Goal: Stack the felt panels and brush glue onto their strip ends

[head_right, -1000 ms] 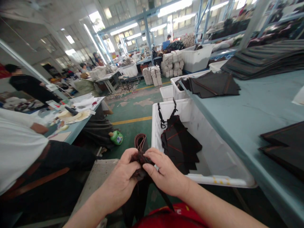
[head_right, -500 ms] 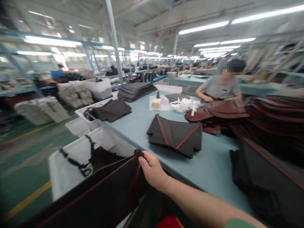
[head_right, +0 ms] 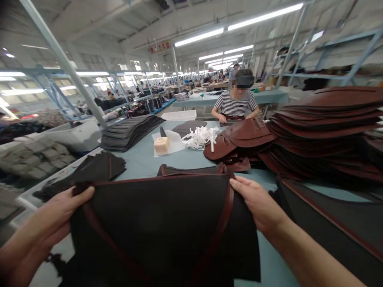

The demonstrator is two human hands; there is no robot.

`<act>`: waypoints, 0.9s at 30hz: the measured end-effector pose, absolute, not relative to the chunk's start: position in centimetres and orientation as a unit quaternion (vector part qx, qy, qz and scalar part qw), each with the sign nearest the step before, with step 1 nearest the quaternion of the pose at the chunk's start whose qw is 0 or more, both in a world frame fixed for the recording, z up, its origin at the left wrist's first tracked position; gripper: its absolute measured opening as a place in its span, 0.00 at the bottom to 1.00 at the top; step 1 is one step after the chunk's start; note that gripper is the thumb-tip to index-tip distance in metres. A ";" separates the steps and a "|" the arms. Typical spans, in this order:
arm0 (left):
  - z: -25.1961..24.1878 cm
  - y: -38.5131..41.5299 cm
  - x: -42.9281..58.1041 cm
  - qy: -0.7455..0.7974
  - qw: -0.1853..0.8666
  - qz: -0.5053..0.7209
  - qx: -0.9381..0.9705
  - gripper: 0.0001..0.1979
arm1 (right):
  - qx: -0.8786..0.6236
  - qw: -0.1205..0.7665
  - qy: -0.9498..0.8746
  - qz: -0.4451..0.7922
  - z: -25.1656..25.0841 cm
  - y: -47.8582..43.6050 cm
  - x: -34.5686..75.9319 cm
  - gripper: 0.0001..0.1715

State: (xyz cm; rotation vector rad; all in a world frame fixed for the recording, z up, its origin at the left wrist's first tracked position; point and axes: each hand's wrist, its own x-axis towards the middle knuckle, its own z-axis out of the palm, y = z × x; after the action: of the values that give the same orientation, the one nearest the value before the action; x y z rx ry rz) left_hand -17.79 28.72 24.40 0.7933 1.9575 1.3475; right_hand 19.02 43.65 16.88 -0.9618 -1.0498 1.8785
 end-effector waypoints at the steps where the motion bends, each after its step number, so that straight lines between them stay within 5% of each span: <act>1: 24.0 31.9 -18.2 0.716 0.376 0.514 0.288 0.25 | -0.386 0.379 -0.408 0.736 16.7 45.9 19.0 0.11; 7: 16.3 48.2 -20.4 0.679 0.528 0.447 0.247 0.08 | -0.467 0.377 -0.474 0.645 8.9 56.9 16.5 0.07; 13: 7.0 53.4 -22.0 0.730 0.528 0.374 0.221 0.09 | -0.541 0.388 -0.528 0.528 1.9 60.0 15.0 0.09; 23: 6.3 54.2 -22.3 0.765 0.467 0.293 0.333 0.18 | -0.593 0.338 -0.643 0.347 4.3 59.9 15.4 0.14; 27: 6.2 54.3 -21.8 0.779 0.416 0.294 0.367 0.16 | -0.657 0.173 -0.698 0.225 3.4 61.3 15.0 0.14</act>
State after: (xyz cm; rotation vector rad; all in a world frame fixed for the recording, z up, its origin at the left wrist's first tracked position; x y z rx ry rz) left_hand -21.76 54.26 6.18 0.9207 1.9551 0.7380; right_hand 15.05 61.34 3.38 -1.8645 -1.9810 0.6389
